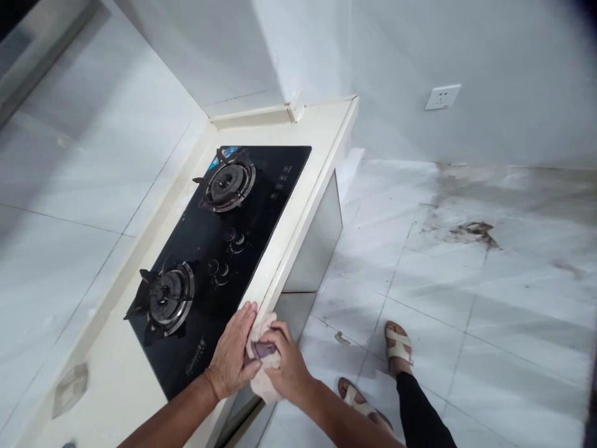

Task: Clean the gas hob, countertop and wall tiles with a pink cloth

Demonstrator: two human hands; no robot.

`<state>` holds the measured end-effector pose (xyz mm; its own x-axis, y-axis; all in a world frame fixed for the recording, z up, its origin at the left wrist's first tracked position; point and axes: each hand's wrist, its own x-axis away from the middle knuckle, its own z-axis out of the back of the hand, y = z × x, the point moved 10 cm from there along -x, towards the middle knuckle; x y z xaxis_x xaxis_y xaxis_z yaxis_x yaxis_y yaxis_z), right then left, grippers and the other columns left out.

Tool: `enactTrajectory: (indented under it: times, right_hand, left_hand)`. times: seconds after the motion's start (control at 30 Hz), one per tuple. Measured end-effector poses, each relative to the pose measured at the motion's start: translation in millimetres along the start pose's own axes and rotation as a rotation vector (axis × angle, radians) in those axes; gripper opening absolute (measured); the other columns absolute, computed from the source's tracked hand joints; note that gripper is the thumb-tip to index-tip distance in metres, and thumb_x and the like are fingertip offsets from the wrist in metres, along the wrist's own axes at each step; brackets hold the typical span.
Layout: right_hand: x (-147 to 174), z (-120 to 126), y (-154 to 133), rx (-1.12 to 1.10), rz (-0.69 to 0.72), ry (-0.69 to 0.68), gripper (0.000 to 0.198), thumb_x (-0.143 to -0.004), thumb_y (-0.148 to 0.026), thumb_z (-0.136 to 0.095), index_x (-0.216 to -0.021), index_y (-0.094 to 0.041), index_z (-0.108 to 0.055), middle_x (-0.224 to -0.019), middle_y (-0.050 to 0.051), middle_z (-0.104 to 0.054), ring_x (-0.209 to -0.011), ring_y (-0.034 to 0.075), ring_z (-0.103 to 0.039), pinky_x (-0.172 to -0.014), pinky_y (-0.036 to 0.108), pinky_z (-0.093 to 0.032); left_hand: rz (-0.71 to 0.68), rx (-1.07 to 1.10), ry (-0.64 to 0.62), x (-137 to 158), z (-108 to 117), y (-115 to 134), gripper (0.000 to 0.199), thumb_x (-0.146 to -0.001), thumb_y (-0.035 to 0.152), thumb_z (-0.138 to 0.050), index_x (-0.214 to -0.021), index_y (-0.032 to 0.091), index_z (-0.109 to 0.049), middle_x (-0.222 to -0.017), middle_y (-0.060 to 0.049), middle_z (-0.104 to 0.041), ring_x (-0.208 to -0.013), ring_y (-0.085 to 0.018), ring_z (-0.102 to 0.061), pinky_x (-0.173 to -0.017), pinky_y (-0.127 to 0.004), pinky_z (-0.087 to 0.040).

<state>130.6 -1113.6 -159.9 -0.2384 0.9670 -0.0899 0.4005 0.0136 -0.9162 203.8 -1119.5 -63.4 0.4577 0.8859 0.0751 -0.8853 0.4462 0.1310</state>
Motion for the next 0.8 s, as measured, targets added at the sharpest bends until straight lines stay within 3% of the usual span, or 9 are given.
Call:
enactTrajectory:
  times: [0.1, 0.17, 0.27, 0.4, 0.5, 0.57, 0.67, 0.8]
  right_hand:
    - [11, 20, 20, -0.29, -0.304, -0.137, 0.051, -0.062, -0.014, -0.058, -0.112, -0.027, -0.053, -0.097, 0.001, -0.063, -0.086, 0.019, -0.062, -0.08, 0.034, -0.053]
    - [0, 44, 25, -0.429, -0.404, -0.082, 0.046, -0.069, -0.022, -0.06, -0.115, -0.026, -0.052, -0.092, 0.0, -0.066, -0.079, 0.018, -0.063, -0.075, 0.034, -0.054]
    - [-42, 73, 25, -0.498, -0.379, 0.093, 0.036, -0.074, -0.039, -0.065, -0.106, -0.023, -0.059, -0.093, 0.004, -0.07, -0.089, 0.024, -0.066, -0.079, 0.038, -0.055]
    - [-105, 93, 35, -0.488, -0.348, 0.337, 0.046, -0.075, -0.05, -0.064, -0.111, -0.023, -0.056, -0.112, 0.007, -0.068, -0.105, 0.024, -0.064, -0.091, 0.04, -0.053]
    - [-114, 108, 37, -0.38, -0.31, 0.568, 0.055, -0.075, -0.047, -0.064, -0.12, -0.022, -0.047, -0.121, 0.009, -0.063, -0.11, 0.023, -0.061, -0.099, 0.042, -0.048]
    - [-101, 95, 33, -0.301, -0.27, 0.533, 0.06, -0.073, -0.041, -0.067, -0.125, -0.022, -0.043, -0.122, 0.01, -0.063, -0.109, 0.022, -0.062, -0.1, 0.043, -0.048]
    - [-49, 43, 36, -0.277, -0.296, 0.365, 0.067, -0.071, -0.034, -0.069, -0.13, -0.024, -0.04, -0.119, 0.009, -0.065, -0.104, 0.023, -0.065, -0.095, 0.042, -0.052]
    - [17, -13, 43, -0.322, -0.283, 0.269, 0.057, -0.073, -0.035, -0.068, -0.124, -0.024, -0.048, -0.116, 0.008, -0.068, -0.102, 0.024, -0.067, -0.092, 0.04, -0.054]
  left_hand:
    - [-0.001, 0.006, -0.013, -1, 0, 0, 0.081, -0.098, 0.066, -0.023, -0.159, 0.013, -0.013, -0.16, -0.019, -0.029, -0.15, -0.033, -0.023, -0.12, -0.053, -0.025]
    - [-0.014, 0.017, -0.004, -1, 2, 2, 0.078, -0.099, 0.063, -0.024, -0.158, 0.014, -0.014, -0.161, -0.018, -0.028, -0.151, -0.033, -0.022, -0.12, -0.054, -0.025]
    - [-0.024, 0.029, 0.004, -2, 3, 3, 0.073, -0.1, 0.06, -0.027, -0.158, 0.017, -0.018, -0.161, -0.017, -0.029, -0.151, -0.033, -0.023, -0.119, -0.055, -0.026]
    - [-0.003, 0.036, 0.007, -1, 3, 2, 0.069, -0.101, 0.056, -0.03, -0.157, 0.018, -0.02, -0.159, -0.017, -0.032, -0.15, -0.032, -0.024, -0.119, -0.055, -0.027]
    - [0.012, 0.046, 0.008, -1, 2, 0, 0.067, -0.1, 0.054, -0.033, -0.156, 0.019, -0.022, -0.159, -0.016, -0.034, -0.15, -0.032, -0.025, -0.119, -0.055, -0.027]
    - [0.012, 0.055, 0.011, -1, 2, 0, 0.066, -0.1, 0.053, -0.034, -0.156, 0.019, -0.023, -0.158, -0.016, -0.034, -0.15, -0.032, -0.025, -0.119, -0.055, -0.028]
    - [-0.003, 0.062, 0.034, -2, 3, 1, 0.065, -0.101, 0.053, -0.035, -0.155, 0.018, -0.024, -0.158, -0.016, -0.035, -0.15, -0.031, -0.025, -0.119, -0.054, -0.028]
    - [-0.014, 0.061, 0.057, -1, 5, 2, 0.066, -0.102, 0.054, -0.032, -0.155, 0.016, -0.023, -0.158, -0.017, -0.033, -0.15, -0.031, -0.025, -0.119, -0.053, -0.028]
